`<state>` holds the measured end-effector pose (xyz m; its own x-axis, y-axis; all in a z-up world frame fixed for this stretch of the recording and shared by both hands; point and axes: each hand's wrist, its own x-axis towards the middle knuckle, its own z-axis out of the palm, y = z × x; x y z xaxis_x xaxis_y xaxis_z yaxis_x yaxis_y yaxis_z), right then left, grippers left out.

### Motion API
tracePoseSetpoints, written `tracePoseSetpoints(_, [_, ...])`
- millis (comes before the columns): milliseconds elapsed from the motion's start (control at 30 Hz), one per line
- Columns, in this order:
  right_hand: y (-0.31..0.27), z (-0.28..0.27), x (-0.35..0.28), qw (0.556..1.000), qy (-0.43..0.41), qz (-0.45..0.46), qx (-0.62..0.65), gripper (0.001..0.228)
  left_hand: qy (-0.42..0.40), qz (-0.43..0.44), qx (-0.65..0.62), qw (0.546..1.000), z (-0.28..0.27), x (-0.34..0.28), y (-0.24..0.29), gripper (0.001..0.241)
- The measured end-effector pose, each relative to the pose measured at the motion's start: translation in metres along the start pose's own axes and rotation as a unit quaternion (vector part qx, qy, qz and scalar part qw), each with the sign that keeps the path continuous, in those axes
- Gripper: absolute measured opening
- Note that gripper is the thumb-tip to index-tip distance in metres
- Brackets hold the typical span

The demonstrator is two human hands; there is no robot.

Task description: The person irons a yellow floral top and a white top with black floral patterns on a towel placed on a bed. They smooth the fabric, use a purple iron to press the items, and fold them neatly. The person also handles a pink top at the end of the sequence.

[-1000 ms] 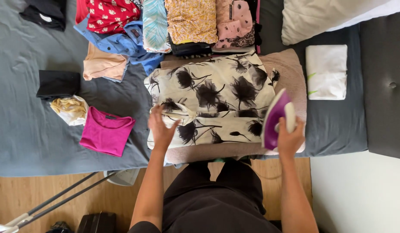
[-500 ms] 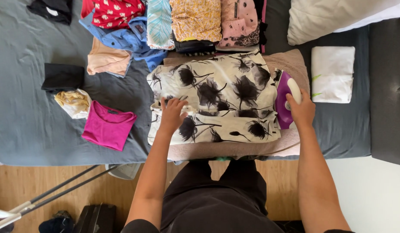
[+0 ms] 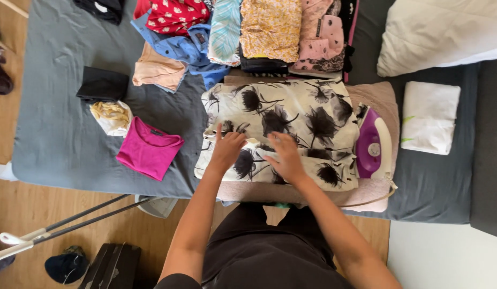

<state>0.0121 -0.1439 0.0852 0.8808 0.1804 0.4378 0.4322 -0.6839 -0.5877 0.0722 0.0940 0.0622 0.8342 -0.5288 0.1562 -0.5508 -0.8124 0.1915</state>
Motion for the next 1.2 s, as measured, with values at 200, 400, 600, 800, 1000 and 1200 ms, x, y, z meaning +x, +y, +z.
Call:
tracePoseSetpoints(200, [-0.034, 0.044, 0.032, 0.989, -0.121, 0.058, -0.061, 0.037, -0.01, 0.013, 0.005, 1.0, -0.013, -0.005, -0.003, 0.033])
tracePoseSetpoints(400, [-0.032, 0.039, 0.023, 0.994, -0.076, 0.007, -0.083, 0.025, 0.068, -0.019, 0.107, 0.992, 0.002, -0.032, -0.054, 0.015])
tracePoseSetpoints(600, [-0.046, 0.023, 0.014, 0.978, -0.088, -0.122, -0.145, 0.026, 0.129, -0.04, 0.116, 0.984, -0.036, -0.072, -0.056, 0.023])
tracePoseSetpoints(800, [-0.02, 0.02, -0.026, 0.976, -0.066, -0.137, -0.158, 0.056, 0.057, -0.06, 0.042, 0.996, -0.029, -0.106, -0.031, 0.055])
tracePoseSetpoints(1000, [0.013, 0.006, -0.082, 0.971, -0.04, -0.018, -0.236, 0.06, -0.1, -0.178, -0.078, 0.976, -0.033, -0.071, 0.039, 0.068])
tracePoseSetpoints(1200, [0.023, -0.029, -0.116, 0.956, -0.094, 0.079, -0.266, 0.058, -0.044, -0.1, -0.068, 0.992, 0.006, -0.059, 0.055, 0.064])
